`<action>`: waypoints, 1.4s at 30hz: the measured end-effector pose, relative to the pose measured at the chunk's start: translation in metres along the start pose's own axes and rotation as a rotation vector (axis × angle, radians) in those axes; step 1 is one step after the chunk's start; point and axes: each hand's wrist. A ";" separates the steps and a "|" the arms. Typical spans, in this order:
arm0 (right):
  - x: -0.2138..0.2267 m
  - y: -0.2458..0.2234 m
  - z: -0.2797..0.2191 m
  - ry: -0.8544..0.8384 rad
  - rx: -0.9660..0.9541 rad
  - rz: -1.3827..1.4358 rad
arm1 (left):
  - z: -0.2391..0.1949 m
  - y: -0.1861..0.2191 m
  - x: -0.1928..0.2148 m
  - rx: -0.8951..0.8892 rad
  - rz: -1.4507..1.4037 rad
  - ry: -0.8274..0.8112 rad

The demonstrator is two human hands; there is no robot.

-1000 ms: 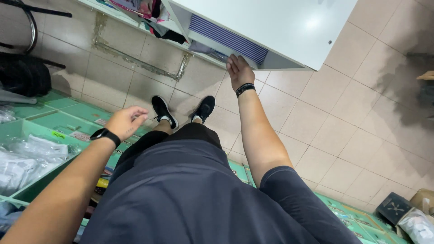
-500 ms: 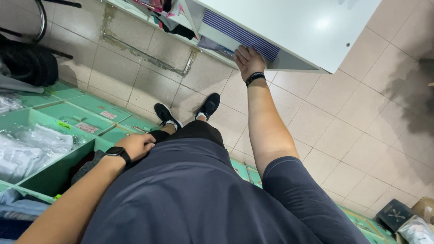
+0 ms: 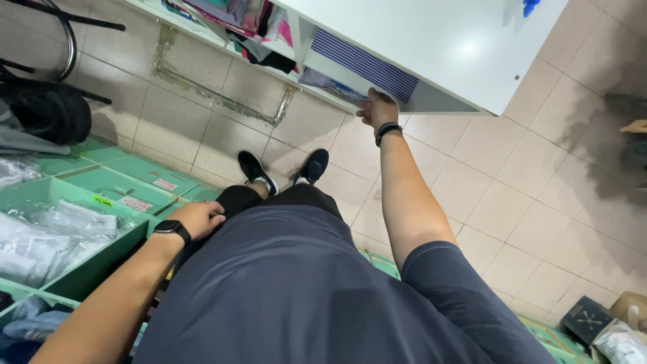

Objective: Folding and gluing striped paper sheets to create paper bags at a craft station.

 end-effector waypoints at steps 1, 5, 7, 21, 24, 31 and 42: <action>-0.001 0.000 -0.003 0.019 0.004 0.000 | 0.007 -0.005 0.001 -0.024 -0.014 0.023; -0.005 0.042 -0.013 0.022 -0.007 -0.290 | 0.005 -0.011 0.021 -0.090 0.012 0.070; -0.013 0.051 -0.034 -0.109 -0.101 -0.670 | 0.015 -0.016 0.041 -0.143 0.006 0.097; -0.145 0.001 -0.151 -0.336 -0.121 -1.276 | -0.079 -0.025 0.396 -0.856 0.023 1.512; -0.175 -0.037 -0.157 -0.237 -0.168 -1.141 | -0.074 -0.039 0.429 -0.838 0.091 1.473; -0.191 -0.035 -0.135 -0.125 0.012 -1.113 | -0.077 -0.049 0.456 -0.962 -0.072 1.144; -0.261 -0.120 -0.196 -0.097 0.228 -0.838 | -0.072 -0.051 0.463 -1.062 0.026 1.365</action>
Point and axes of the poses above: each hand's wrist, its own z-axis towards the middle knuckle, its own x-axis out of the back of the hand, y = z × x, and after that the axes turned 3 degrees about -y, right-handed
